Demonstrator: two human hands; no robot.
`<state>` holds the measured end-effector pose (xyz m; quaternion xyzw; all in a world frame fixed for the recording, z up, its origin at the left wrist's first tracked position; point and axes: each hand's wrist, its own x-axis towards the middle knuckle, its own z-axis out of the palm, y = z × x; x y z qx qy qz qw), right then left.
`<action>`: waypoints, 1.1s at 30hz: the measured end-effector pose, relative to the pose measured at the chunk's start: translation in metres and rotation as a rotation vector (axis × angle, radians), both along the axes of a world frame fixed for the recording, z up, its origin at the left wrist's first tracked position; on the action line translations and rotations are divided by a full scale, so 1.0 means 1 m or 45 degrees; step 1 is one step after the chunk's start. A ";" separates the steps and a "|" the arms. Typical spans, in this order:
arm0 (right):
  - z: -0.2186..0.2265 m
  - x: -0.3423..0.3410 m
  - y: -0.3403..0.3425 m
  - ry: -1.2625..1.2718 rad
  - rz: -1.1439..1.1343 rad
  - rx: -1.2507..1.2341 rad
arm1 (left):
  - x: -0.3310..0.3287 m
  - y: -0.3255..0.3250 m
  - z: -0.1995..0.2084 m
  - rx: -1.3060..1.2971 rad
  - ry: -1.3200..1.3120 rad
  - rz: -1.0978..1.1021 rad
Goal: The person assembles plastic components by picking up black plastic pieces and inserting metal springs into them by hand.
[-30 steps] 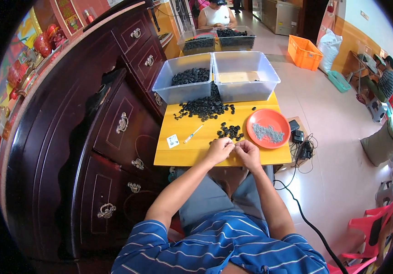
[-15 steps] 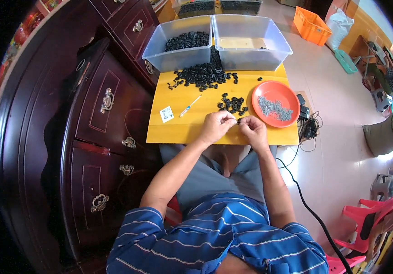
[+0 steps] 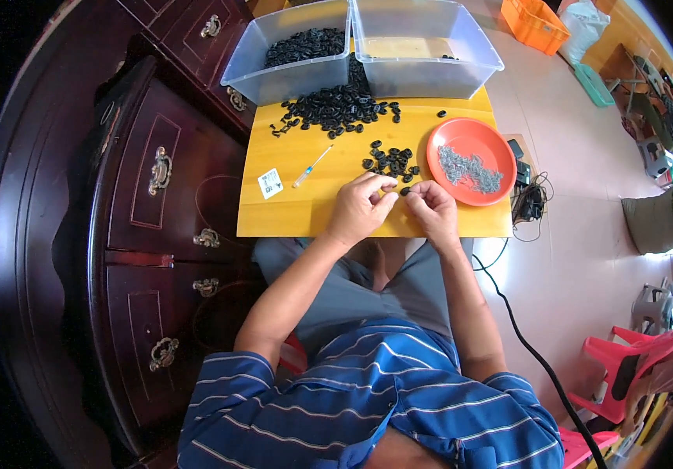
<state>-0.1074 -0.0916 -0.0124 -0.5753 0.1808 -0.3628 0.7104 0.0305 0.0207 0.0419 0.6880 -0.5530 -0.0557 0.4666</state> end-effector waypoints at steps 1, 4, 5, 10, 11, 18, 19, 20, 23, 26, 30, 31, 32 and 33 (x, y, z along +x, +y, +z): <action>-0.001 0.001 -0.001 0.003 0.000 0.001 | -0.002 -0.003 -0.003 -0.057 0.123 -0.036; -0.007 0.001 -0.004 0.060 -0.016 -0.083 | -0.004 -0.011 -0.011 -0.105 0.239 -0.096; -0.008 0.002 -0.005 0.053 -0.011 -0.097 | -0.004 -0.014 -0.014 -0.098 0.228 -0.121; -0.006 -0.002 -0.007 0.053 0.018 -0.099 | -0.005 -0.016 -0.020 0.002 0.325 -0.088; -0.004 -0.004 -0.008 0.081 0.023 -0.116 | -0.005 -0.016 -0.020 0.043 0.369 -0.088; -0.003 -0.010 -0.007 -0.087 0.019 -0.019 | -0.002 -0.013 -0.030 -0.011 1.225 -0.143; -0.003 -0.011 -0.007 -0.083 0.019 -0.020 | -0.004 -0.012 -0.028 -0.012 1.229 -0.143; -0.003 -0.013 -0.008 -0.094 0.020 -0.005 | -0.008 -0.012 -0.026 -0.019 1.255 -0.168; -0.005 -0.013 -0.010 -0.113 0.020 0.029 | -0.012 -0.016 -0.029 -0.057 1.269 -0.207; -0.007 -0.013 -0.013 -0.079 -0.018 0.019 | -0.017 -0.020 -0.034 -0.080 1.266 -0.219; -0.007 -0.013 -0.017 -0.054 0.003 0.026 | -0.022 -0.025 -0.041 -0.062 1.256 -0.218; -0.006 -0.013 -0.016 -0.049 0.002 0.027 | -0.023 -0.025 -0.043 -0.061 1.261 -0.219; -0.005 -0.012 -0.015 -0.075 -0.027 0.064 | -0.024 -0.026 -0.046 -0.075 1.242 -0.211; -0.003 -0.012 -0.014 -0.102 -0.056 0.100 | -0.025 -0.026 -0.047 -0.088 1.223 -0.204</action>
